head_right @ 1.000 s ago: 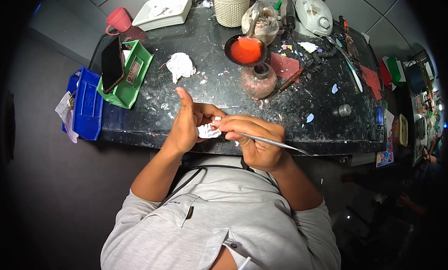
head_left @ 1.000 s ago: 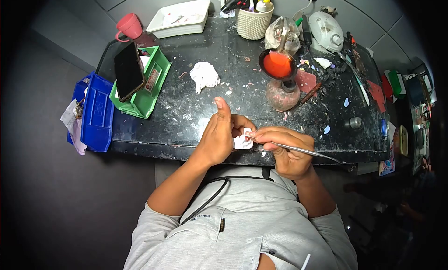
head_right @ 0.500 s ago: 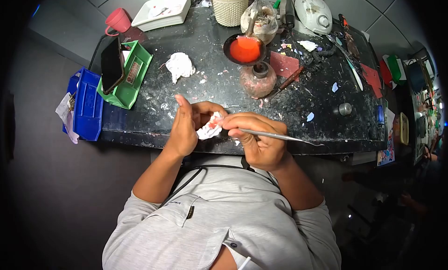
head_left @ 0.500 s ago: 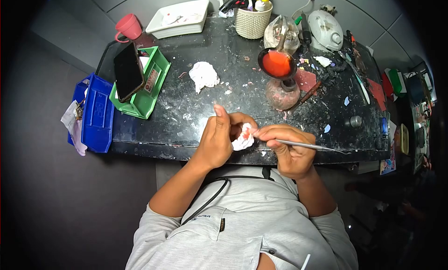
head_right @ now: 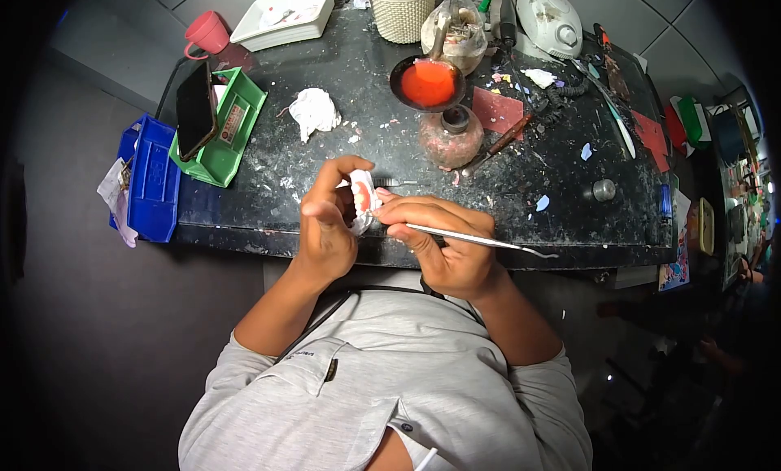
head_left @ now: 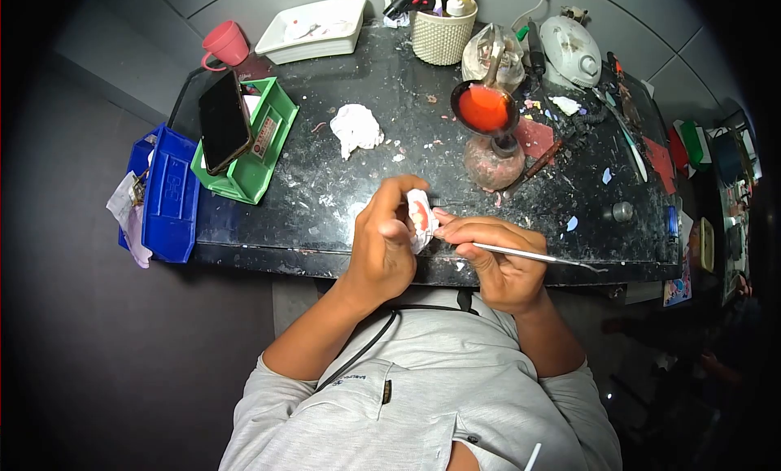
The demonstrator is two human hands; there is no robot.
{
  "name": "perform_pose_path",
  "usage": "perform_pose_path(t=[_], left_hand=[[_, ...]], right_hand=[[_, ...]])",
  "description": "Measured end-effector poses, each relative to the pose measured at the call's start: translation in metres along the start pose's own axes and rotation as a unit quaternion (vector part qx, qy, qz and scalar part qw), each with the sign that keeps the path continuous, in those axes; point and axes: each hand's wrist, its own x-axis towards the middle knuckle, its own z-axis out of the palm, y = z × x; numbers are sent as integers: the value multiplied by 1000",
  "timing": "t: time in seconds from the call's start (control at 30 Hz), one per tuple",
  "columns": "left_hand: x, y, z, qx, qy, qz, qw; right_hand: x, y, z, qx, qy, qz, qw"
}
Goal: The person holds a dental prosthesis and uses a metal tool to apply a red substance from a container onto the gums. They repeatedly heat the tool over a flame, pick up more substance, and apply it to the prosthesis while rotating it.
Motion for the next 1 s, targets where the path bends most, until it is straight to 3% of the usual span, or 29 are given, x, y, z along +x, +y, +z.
perform_pose_path(t=[0.07, 0.17, 0.27, 0.4, 0.47, 0.53, 0.6, 0.67, 0.73, 0.8, 0.87, 0.97, 1.0], left_hand=[[0, -2, 0, -51, 17, -31, 998], [-1, -6, -7, -125, -60, -61, 989], [-1, 8, -7, -192, -22, -119, 974], [-2, 4, -8, -208, -42, -125, 969], [-1, 8, -6, -205, -33, -112, 972], [-2, 4, -9, -158, -33, -137, 977], [-3, 5, -9, -185, -36, -137, 973], [-4, 4, -6, -213, -42, -136, 967], [-2, -1, -2, -182, -7, -83, 980], [-2, 3, -7, -167, -20, -108, 980], [0, 7, -10, -155, -31, -133, 978], [3, 4, -16, -249, -28, -202, 947], [4, 3, -16, -325, -9, -216, 921]], right_hand=[[-1, 2, -1, 11, 0, 7, 1000], [-2, 3, -1, 39, 12, 10, 999], [1, -1, -2, 27, 23, 4, 999], [7, -3, 1, -34, 2, -57, 998], [13, -7, 2, -181, -102, -123, 970], [3, 1, 1, -163, -119, -151, 968], [-2, 1, -2, -77, -54, -82, 992], [5, -3, 2, -128, -37, -80, 988], [8, -6, 2, -220, -101, -147, 959], [2, -6, -2, -162, -86, -156, 971], [-5, -4, -10, -19, -32, -70, 997], [-14, -24, -40, -82, 67, 11, 994], [-12, -33, -53, -132, 58, 51, 988]])
